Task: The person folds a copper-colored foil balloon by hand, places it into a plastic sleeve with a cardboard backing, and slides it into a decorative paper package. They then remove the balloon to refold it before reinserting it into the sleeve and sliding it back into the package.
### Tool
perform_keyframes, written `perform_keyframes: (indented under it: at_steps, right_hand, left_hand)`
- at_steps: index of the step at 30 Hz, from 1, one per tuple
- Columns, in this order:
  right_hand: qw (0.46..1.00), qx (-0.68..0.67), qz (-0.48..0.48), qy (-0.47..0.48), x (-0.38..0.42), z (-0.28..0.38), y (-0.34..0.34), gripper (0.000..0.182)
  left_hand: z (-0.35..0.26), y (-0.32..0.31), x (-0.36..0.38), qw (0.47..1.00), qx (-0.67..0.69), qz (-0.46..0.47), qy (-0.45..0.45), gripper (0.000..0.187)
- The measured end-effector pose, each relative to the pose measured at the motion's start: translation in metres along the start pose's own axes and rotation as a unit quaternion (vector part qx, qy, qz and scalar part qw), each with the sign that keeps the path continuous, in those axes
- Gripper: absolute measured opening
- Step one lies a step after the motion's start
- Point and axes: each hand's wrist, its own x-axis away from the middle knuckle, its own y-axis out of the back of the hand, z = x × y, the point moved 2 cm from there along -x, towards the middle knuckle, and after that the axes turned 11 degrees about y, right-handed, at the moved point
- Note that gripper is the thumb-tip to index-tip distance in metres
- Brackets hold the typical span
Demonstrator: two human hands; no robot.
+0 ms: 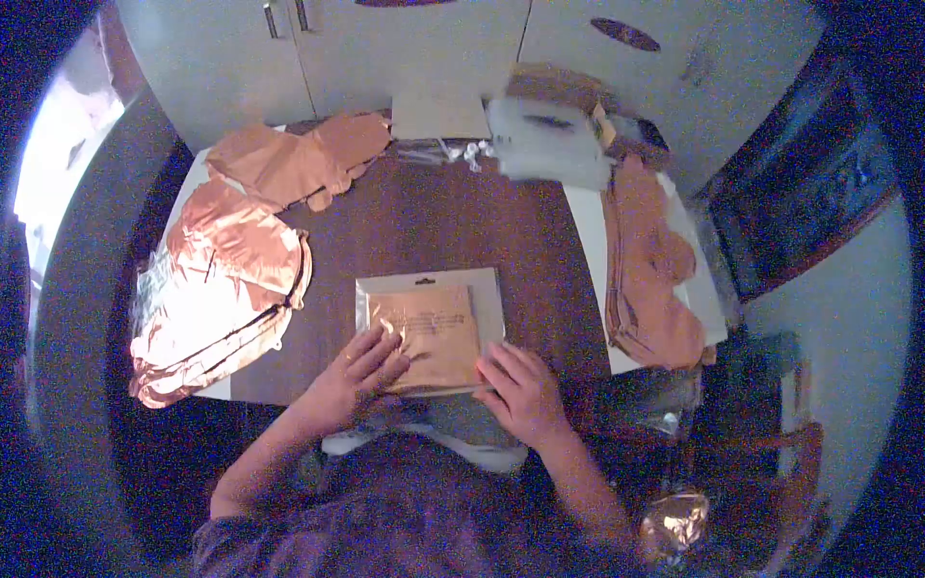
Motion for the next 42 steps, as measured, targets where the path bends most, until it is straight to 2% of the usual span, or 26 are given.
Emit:
perform_keyframes:
  at_steps: [6, 9, 12, 13, 14, 15, 16, 18, 21, 22, 25, 27, 28, 30, 32, 34, 36, 38, 40, 42]
  right_hand:
    - [1.000, -0.005, 0.025, 0.001, -0.009, -0.011, 0.009, 0.039]
    - [0.990, -0.121, 0.075, -0.020, -0.044, -0.032, 0.040, 0.031]
    - [0.987, -0.156, -0.023, -0.026, -0.120, -0.082, 0.031, 0.016]
    - [0.990, -0.122, -0.038, -0.063, -0.152, -0.099, 0.023, 0.014]
    - [0.984, -0.128, -0.097, -0.072, -0.179, -0.129, 0.002, 0.013]
    - [0.985, -0.119, -0.051, -0.116, -0.212, -0.157, -0.010, 0.018]
    - [0.987, -0.049, -0.081, -0.132, -0.240, -0.183, -0.027, 0.022]
    - [0.977, -0.017, -0.011, -0.213, -0.289, -0.229, -0.056, 0.028]
    - [0.959, 0.084, 0.091, -0.256, -0.331, -0.246, -0.077, 0.031]
    - [0.958, 0.110, 0.063, -0.258, -0.334, -0.249, -0.087, 0.035]
    - [0.953, 0.115, 0.090, -0.264, -0.337, -0.258, -0.100, 0.038]
    - [0.965, 0.112, 0.041, -0.232, -0.342, -0.265, -0.096, 0.035]
    - [0.969, 0.111, 0.018, -0.219, -0.339, -0.258, -0.088, 0.033]
    - [0.983, 0.044, -0.113, -0.135, -0.317, -0.228, -0.052, 0.025]
    - [0.989, -0.046, -0.112, -0.085, -0.275, -0.184, -0.018, 0.020]
    - [0.980, -0.142, 0.010, -0.137, -0.218, -0.121, 0.018, 0.017]
    - [0.949, -0.236, 0.087, -0.188, -0.153, -0.079, 0.039, 0.016]
    - [0.923, -0.276, 0.108, -0.245, -0.094, -0.049, 0.054, 0.018]
    - [0.912, -0.292, 0.090, -0.274, -0.048, -0.026, 0.061, 0.018]
    - [0.948, -0.228, 0.064, -0.213, -0.010, -0.011, 0.055, 0.017]
  left_hand:
    - [0.000, 0.001, -0.001, 1.000, 0.012, 0.005, 0.008, 0.056]
    - [0.000, -0.002, -0.002, 1.000, 0.019, -0.002, 0.011, 0.057]
    - [-0.004, 0.006, -0.006, 1.000, 0.020, 0.003, 0.006, 0.059]
    - [-0.004, 0.007, -0.006, 1.000, 0.021, 0.001, 0.002, 0.060]
    - [-0.001, 0.003, -0.004, 1.000, 0.011, -0.001, -0.002, 0.059]
    - [0.000, 0.002, -0.003, 1.000, 0.018, 0.000, 0.004, 0.058]
    - [0.000, 0.003, -0.003, 1.000, 0.026, 0.002, 0.011, 0.058]
    - [0.004, -0.004, 0.001, 0.999, 0.028, 0.000, 0.020, 0.055]
    - [0.005, -0.004, 0.002, 0.999, 0.046, -0.006, 0.022, 0.054]
    - [0.006, -0.002, 0.001, 0.999, 0.049, -0.005, 0.021, 0.054]
    - [0.005, 0.000, 0.002, 0.998, 0.059, 0.002, 0.022, 0.055]
    - [0.004, 0.003, 0.001, 0.998, 0.064, 0.004, 0.024, 0.056]
    - [0.006, 0.003, 0.001, 0.998, 0.060, 0.005, 0.021, 0.056]
    - [0.007, 0.001, 0.002, 0.998, 0.060, 0.012, 0.019, 0.057]
    - [0.006, 0.005, 0.001, 0.997, 0.069, 0.005, 0.023, 0.055]
    - [-0.001, 0.010, -0.003, 0.998, 0.061, 0.008, 0.033, 0.054]
    - [-0.012, 0.022, -0.010, 0.998, 0.025, 0.013, 0.049, 0.051]
    - [-0.021, 0.018, -0.017, 0.999, 0.039, 0.002, 0.019, 0.049]
    - [-0.029, 0.009, -0.026, 0.999, 0.051, 0.005, -0.011, 0.042]
    - [-0.027, -0.007, -0.030, 0.999, 0.045, -0.006, -0.030, 0.037]
